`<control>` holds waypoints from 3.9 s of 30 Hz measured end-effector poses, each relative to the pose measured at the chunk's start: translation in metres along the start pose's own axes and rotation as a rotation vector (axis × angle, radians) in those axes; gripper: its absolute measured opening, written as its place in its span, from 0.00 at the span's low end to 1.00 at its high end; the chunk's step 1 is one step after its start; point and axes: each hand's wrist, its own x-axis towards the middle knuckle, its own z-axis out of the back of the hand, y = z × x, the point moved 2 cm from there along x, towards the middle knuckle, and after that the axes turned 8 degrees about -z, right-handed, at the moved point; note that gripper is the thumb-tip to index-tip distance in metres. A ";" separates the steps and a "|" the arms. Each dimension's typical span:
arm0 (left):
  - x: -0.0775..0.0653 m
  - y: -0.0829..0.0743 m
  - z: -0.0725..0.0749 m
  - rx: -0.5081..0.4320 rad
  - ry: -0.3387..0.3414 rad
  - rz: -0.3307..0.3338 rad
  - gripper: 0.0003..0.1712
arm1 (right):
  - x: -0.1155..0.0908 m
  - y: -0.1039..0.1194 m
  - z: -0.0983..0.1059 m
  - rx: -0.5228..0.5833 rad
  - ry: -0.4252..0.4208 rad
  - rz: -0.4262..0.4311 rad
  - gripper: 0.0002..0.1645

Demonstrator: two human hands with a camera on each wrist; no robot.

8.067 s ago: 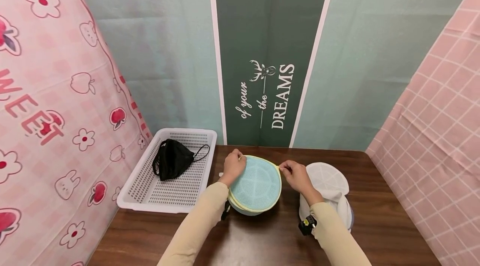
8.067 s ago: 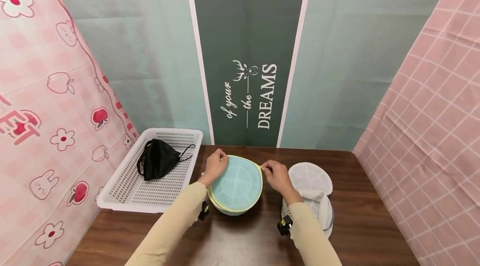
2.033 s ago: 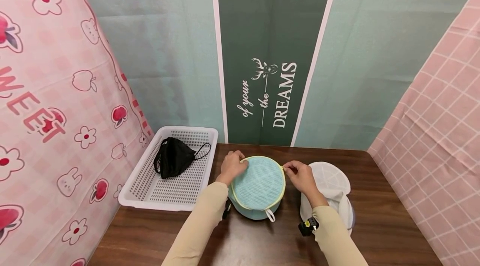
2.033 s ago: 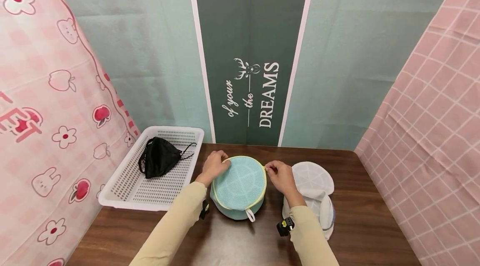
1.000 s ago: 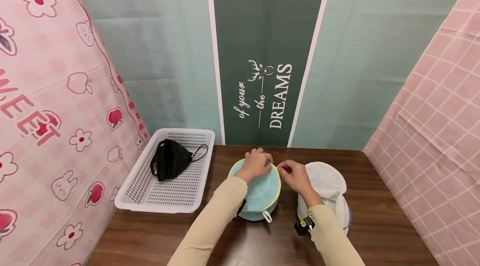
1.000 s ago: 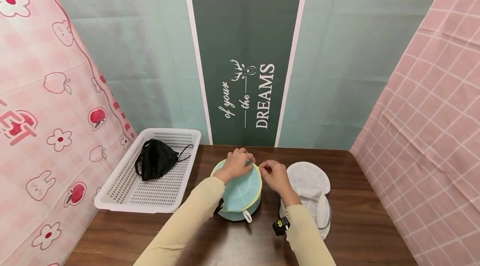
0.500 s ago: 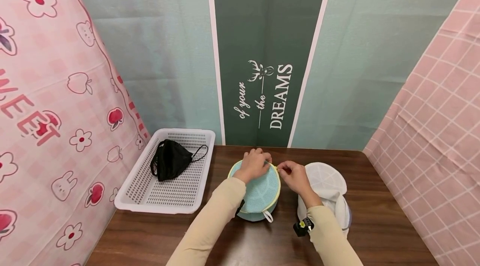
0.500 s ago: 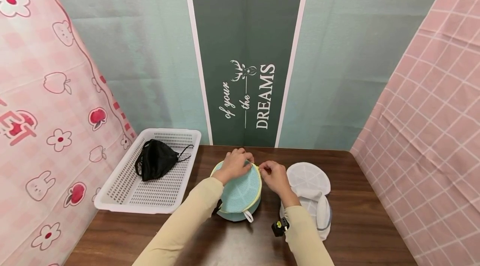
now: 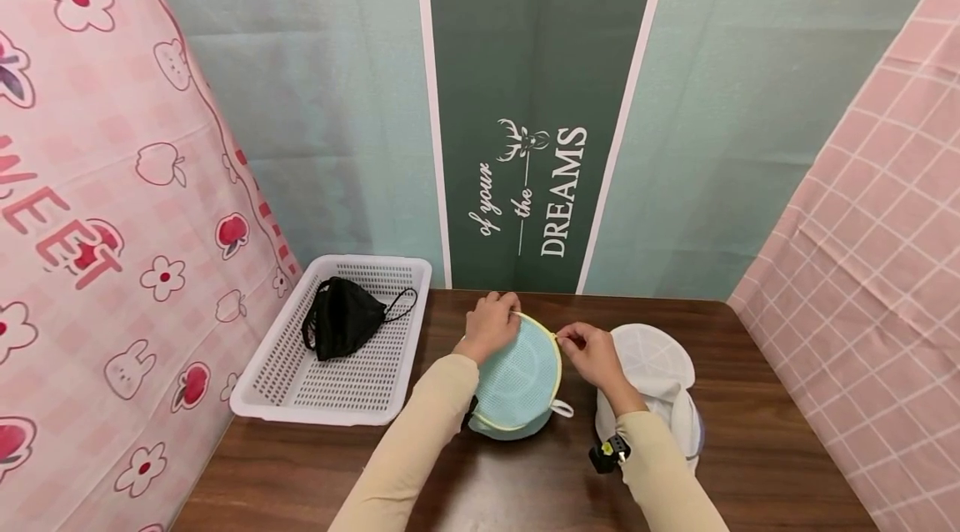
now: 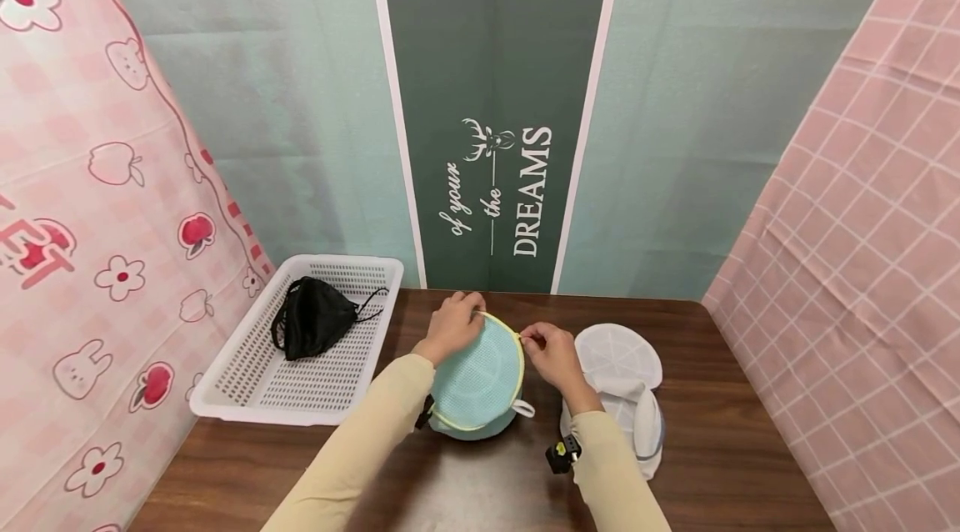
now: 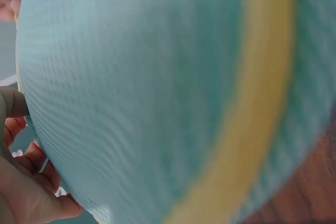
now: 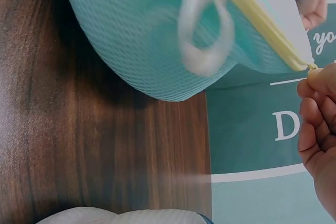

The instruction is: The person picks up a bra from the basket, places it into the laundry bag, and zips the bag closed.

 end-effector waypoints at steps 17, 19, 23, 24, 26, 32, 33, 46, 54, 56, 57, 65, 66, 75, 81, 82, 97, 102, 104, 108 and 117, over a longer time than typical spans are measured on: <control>-0.015 0.026 0.003 -0.214 -0.076 0.190 0.03 | -0.004 -0.003 -0.001 -0.004 0.035 -0.013 0.06; -0.016 0.027 0.003 -0.229 -0.080 0.207 0.03 | -0.004 -0.002 -0.001 -0.004 0.040 -0.011 0.06; -0.017 0.029 0.002 -0.287 -0.121 0.253 0.02 | -0.004 -0.001 0.000 0.000 0.039 -0.006 0.05; -0.018 0.030 0.002 -0.295 -0.139 0.266 0.03 | -0.004 -0.001 0.000 0.000 0.038 -0.005 0.05; -0.018 0.030 0.002 -0.301 -0.181 0.282 0.03 | -0.003 0.000 0.000 -0.001 0.039 -0.001 0.05; -0.020 0.033 0.000 -0.306 -0.262 0.311 0.02 | -0.002 0.000 0.001 -0.003 0.049 -0.018 0.05; -0.021 0.034 0.001 -0.313 -0.275 0.325 0.02 | -0.001 0.000 0.001 -0.003 0.051 -0.024 0.05; -0.032 0.050 0.011 -0.404 -0.433 0.548 0.03 | 0.001 0.006 -0.003 0.006 0.061 -0.030 0.05; -0.034 0.056 0.015 -0.424 -0.340 0.530 0.03 | 0.005 0.010 -0.006 0.005 0.048 -0.088 0.04; -0.034 0.057 0.016 -0.416 -0.311 0.525 0.04 | 0.006 0.009 -0.007 0.000 0.047 -0.104 0.04; -0.035 0.058 0.017 -0.412 -0.304 0.523 0.04 | 0.007 0.008 -0.007 -0.003 0.047 -0.110 0.04; -0.042 0.050 0.017 -0.273 -0.307 0.385 0.13 | 0.004 0.010 -0.005 -0.037 0.060 -0.076 0.07; -0.044 0.049 0.017 -0.247 -0.304 0.365 0.14 | 0.003 0.011 -0.005 -0.040 0.060 -0.074 0.08; -0.050 0.043 0.029 -0.161 -0.302 0.297 0.16 | -0.006 0.015 0.002 -0.131 0.118 -0.075 0.10; -0.053 0.044 0.043 -0.092 -0.316 0.246 0.16 | -0.013 0.016 0.016 -0.282 0.141 -0.033 0.14; -0.053 0.044 0.045 -0.085 -0.313 0.239 0.17 | -0.014 0.016 0.018 -0.302 0.147 -0.029 0.14; -0.063 0.063 0.069 0.110 -0.097 0.138 0.14 | -0.020 0.009 0.043 -0.468 0.321 -0.095 0.12; -0.067 0.073 0.077 0.189 -0.088 0.138 0.12 | -0.023 0.004 0.050 -0.494 0.337 -0.126 0.14; -0.069 0.077 0.080 0.199 -0.072 0.163 0.12 | -0.023 0.002 0.053 -0.503 0.334 -0.126 0.15; -0.073 0.086 0.085 0.184 -0.005 0.229 0.15 | -0.023 -0.003 0.060 -0.532 0.325 -0.116 0.16; -0.078 0.095 0.100 0.136 0.083 0.319 0.20 | -0.025 -0.016 0.075 -0.557 0.352 -0.167 0.16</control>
